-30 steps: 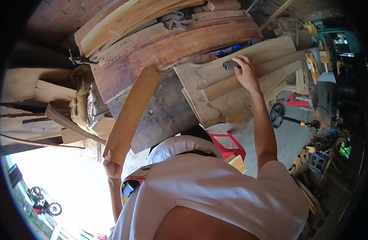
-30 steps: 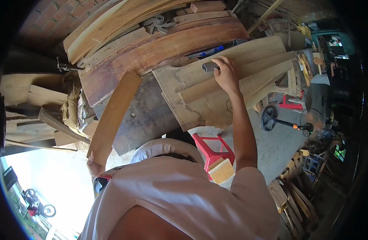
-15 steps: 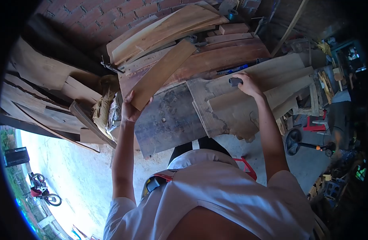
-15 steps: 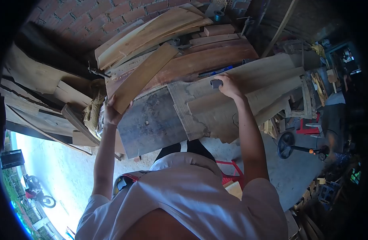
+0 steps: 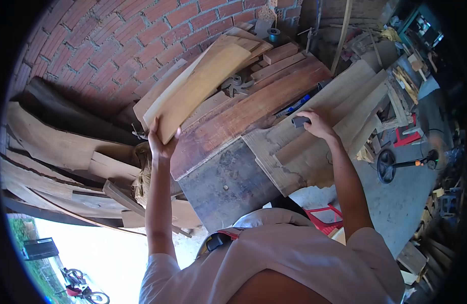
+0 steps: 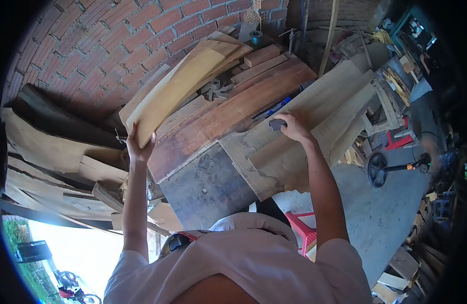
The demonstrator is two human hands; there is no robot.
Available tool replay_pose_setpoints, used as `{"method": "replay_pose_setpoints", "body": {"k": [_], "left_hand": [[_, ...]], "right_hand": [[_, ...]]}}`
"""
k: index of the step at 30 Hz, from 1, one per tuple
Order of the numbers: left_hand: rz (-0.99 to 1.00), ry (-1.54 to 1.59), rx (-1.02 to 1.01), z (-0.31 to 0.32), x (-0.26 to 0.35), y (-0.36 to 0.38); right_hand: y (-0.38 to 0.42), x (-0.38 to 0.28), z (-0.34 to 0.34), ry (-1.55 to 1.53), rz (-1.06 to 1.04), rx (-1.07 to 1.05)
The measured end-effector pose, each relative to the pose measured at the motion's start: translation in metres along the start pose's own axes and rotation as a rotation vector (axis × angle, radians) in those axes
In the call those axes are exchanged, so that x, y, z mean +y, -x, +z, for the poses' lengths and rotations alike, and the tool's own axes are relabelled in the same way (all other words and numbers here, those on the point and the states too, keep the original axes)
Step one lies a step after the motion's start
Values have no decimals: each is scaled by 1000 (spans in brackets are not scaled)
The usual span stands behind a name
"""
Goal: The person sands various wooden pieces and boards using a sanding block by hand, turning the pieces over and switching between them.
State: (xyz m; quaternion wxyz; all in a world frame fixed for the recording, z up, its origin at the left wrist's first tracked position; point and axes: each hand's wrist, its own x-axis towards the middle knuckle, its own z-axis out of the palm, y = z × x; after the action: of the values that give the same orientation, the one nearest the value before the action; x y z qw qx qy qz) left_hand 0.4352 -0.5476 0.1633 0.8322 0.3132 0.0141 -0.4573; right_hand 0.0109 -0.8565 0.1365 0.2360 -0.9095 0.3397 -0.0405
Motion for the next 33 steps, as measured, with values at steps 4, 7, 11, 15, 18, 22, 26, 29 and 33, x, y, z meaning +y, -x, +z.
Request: {"method": "replay_pose_setpoints", "body": {"k": [4, 7, 11, 15, 18, 22, 26, 29, 33], "left_hand": [[26, -78, 99, 23, 8, -64], [-27, -37, 250, 13, 15, -105], [52, 132, 326, 12, 12, -105], [211, -53, 415, 0, -23, -50], [128, -281, 260, 16, -63, 22], [-150, -535, 151, 18, -123, 83], [-324, -802, -137, 37, -175, 126], [-262, -971, -166, 53, -225, 139], [-121, -1190, -138, 80, -269, 148]], "right_hand": [[-3, 8, 6, -35, 37, -34], [1, 1, 6, 109, 57, 11], [0, 0, 3, 43, 104, -37], [-2, 6, 7, 65, 102, -41], [2, 8, 8, 64, 82, -24], [2, -4, 7, 69, 27, 2], [0, 0, 15, 91, -57, 134], [9, 4, 16, 90, -88, 183], [6, 15, 7, -168, -253, 501]]}}
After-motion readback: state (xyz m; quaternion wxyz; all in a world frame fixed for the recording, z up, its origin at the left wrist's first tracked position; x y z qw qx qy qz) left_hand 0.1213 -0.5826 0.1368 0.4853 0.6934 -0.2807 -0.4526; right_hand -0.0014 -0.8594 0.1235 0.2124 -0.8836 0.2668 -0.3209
